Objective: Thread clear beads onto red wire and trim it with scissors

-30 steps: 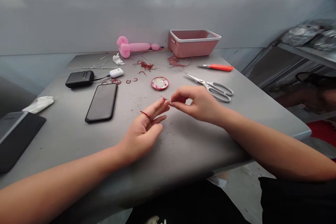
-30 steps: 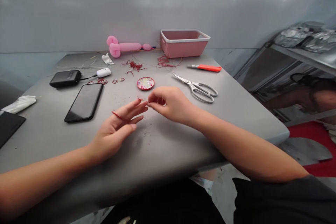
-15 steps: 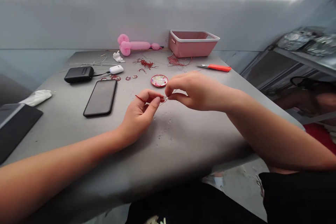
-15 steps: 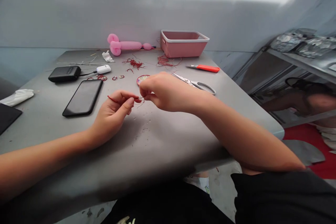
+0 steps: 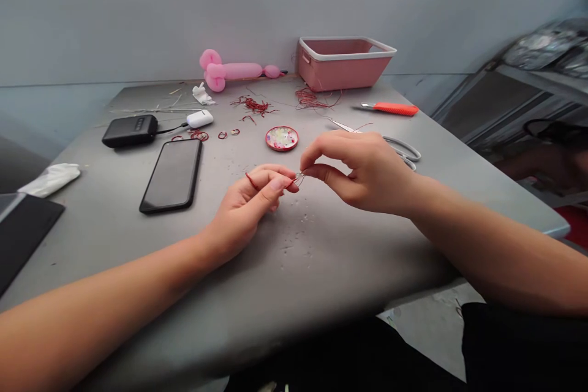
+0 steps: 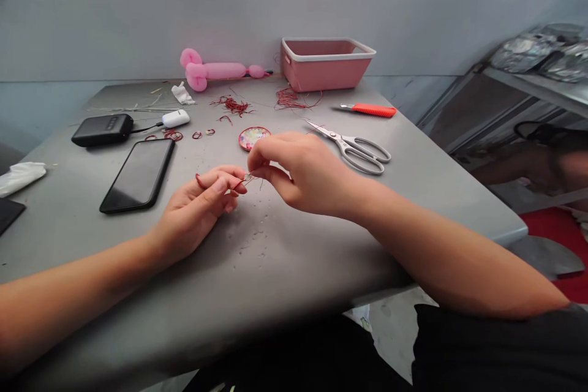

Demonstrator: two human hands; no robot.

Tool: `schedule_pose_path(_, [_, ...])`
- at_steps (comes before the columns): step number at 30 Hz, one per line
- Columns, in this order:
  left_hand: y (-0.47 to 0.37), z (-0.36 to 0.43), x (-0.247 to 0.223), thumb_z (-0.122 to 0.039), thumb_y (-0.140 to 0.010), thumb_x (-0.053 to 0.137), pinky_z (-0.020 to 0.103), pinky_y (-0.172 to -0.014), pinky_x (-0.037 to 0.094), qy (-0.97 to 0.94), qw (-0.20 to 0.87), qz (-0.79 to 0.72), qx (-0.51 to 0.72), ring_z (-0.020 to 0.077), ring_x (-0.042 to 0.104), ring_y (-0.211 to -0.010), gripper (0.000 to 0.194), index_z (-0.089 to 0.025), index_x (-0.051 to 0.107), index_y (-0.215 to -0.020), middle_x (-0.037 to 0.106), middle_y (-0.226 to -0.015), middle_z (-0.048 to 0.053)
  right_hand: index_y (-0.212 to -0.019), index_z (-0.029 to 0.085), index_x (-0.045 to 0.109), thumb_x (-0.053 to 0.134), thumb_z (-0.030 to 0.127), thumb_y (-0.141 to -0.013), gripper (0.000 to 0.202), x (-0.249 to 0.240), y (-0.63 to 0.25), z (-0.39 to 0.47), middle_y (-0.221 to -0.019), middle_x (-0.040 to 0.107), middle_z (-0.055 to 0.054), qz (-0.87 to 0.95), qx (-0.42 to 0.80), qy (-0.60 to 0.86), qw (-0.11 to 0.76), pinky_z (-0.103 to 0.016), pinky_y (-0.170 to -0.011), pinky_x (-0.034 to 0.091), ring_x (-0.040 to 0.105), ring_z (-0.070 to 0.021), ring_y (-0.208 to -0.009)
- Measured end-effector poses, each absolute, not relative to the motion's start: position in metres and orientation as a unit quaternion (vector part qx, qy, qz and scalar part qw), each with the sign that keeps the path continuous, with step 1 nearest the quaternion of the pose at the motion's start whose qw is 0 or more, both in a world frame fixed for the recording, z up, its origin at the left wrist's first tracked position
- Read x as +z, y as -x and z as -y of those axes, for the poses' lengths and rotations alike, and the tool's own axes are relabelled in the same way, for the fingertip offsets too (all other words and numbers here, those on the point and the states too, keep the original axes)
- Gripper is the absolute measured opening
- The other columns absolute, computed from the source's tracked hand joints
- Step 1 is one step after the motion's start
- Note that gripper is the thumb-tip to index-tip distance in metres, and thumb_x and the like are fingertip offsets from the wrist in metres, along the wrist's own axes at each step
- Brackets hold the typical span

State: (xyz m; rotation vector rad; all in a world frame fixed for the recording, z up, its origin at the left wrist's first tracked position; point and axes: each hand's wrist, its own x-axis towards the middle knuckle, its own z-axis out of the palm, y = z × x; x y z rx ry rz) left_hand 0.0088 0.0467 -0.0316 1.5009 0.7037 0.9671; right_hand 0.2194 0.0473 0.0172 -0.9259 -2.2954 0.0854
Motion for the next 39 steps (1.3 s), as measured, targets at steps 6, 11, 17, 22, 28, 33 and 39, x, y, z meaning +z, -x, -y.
schedule_pose_path(6, [-0.01,-0.048,-0.029,-0.038,-0.096,0.051,0.027,-0.068,0.038,-0.702,0.534,-0.297,0.366,0.0129,0.046,-0.07,0.025,-0.019,0.062,-0.084,0.058,-0.091,0.003,-0.081,0.02,0.06,0.058,0.013,-0.086,0.009,0.022,-0.217,-0.041,-0.078,0.067,0.002,0.844,0.154,0.378,0.347,-0.026,-0.064,0.043,0.057,-0.0119,-0.07])
schedule_pose_path(11, [-0.013,-0.042,-0.019,-0.031,-0.095,0.048,0.029,-0.068,0.035,-0.734,0.48,-0.344,0.334,0.014,0.044,-0.069,0.023,-0.018,0.055,-0.078,0.049,-0.075,0.0,-0.079,0.019,0.06,0.058,0.013,-0.085,0.008,0.024,-0.214,-0.037,-0.078,0.066,0.001,0.817,0.258,0.372,0.357,-0.026,-0.067,0.046,0.059,-0.0122,-0.072])
schedule_pose_path(17, [-0.013,-0.04,-0.02,-0.031,-0.097,0.045,0.029,-0.072,0.037,-0.726,0.505,-0.318,0.342,0.0147,0.044,-0.074,0.023,-0.018,0.058,-0.084,0.051,-0.083,0.001,-0.08,0.02,0.062,0.061,0.017,-0.085,0.006,0.025,-0.215,-0.038,-0.08,0.069,0.001,0.82,0.235,0.378,0.36,-0.028,-0.068,0.046,0.059,-0.0131,-0.073])
schedule_pose_path(22, [-0.015,-0.042,-0.02,-0.026,-0.096,0.049,0.03,-0.087,0.038,-0.71,0.544,-0.28,0.347,0.0166,0.049,-0.09,0.016,-0.019,0.062,-0.089,0.053,-0.092,0.003,-0.081,0.021,0.062,0.059,0.015,-0.086,0.008,0.024,-0.217,-0.04,-0.081,0.069,0.001,0.834,0.232,0.361,0.347,-0.027,-0.07,0.048,0.061,-0.0128,-0.075])
schedule_pose_path(28, [-0.014,-0.047,-0.022,-0.036,-0.089,0.063,0.03,-0.09,0.041,-0.68,0.584,-0.241,0.371,0.0161,0.049,-0.09,0.019,-0.021,0.061,-0.079,0.049,-0.09,0.001,-0.083,0.02,0.061,0.06,0.015,-0.087,0.006,0.019,-0.214,-0.046,-0.078,0.07,0.001,0.784,0.405,0.307,0.356,-0.028,-0.074,0.053,0.066,-0.0127,-0.078])
schedule_pose_path(33, [-0.012,-0.046,-0.022,-0.043,-0.086,0.065,0.03,-0.087,0.044,-0.685,0.577,-0.247,0.37,0.0165,0.051,-0.089,0.028,-0.019,0.061,-0.072,0.051,-0.093,0.003,-0.081,0.017,0.064,0.065,0.015,-0.083,0.003,0.014,-0.212,-0.053,-0.076,0.071,0.001,0.714,0.528,0.28,0.364,-0.026,-0.072,0.056,0.068,-0.0116,-0.074])
schedule_pose_path(39, [-0.013,-0.043,-0.022,-0.042,-0.086,0.066,0.027,-0.069,0.043,-0.646,0.571,-0.332,0.381,0.0133,0.05,-0.069,0.023,-0.019,0.069,-0.086,0.063,-0.08,0.002,-0.079,0.019,0.065,0.069,0.02,-0.08,0.004,0.017,-0.214,-0.053,-0.075,0.071,0.001,0.733,0.449,0.355,0.366,-0.026,-0.065,0.054,0.065,-0.0128,-0.072])
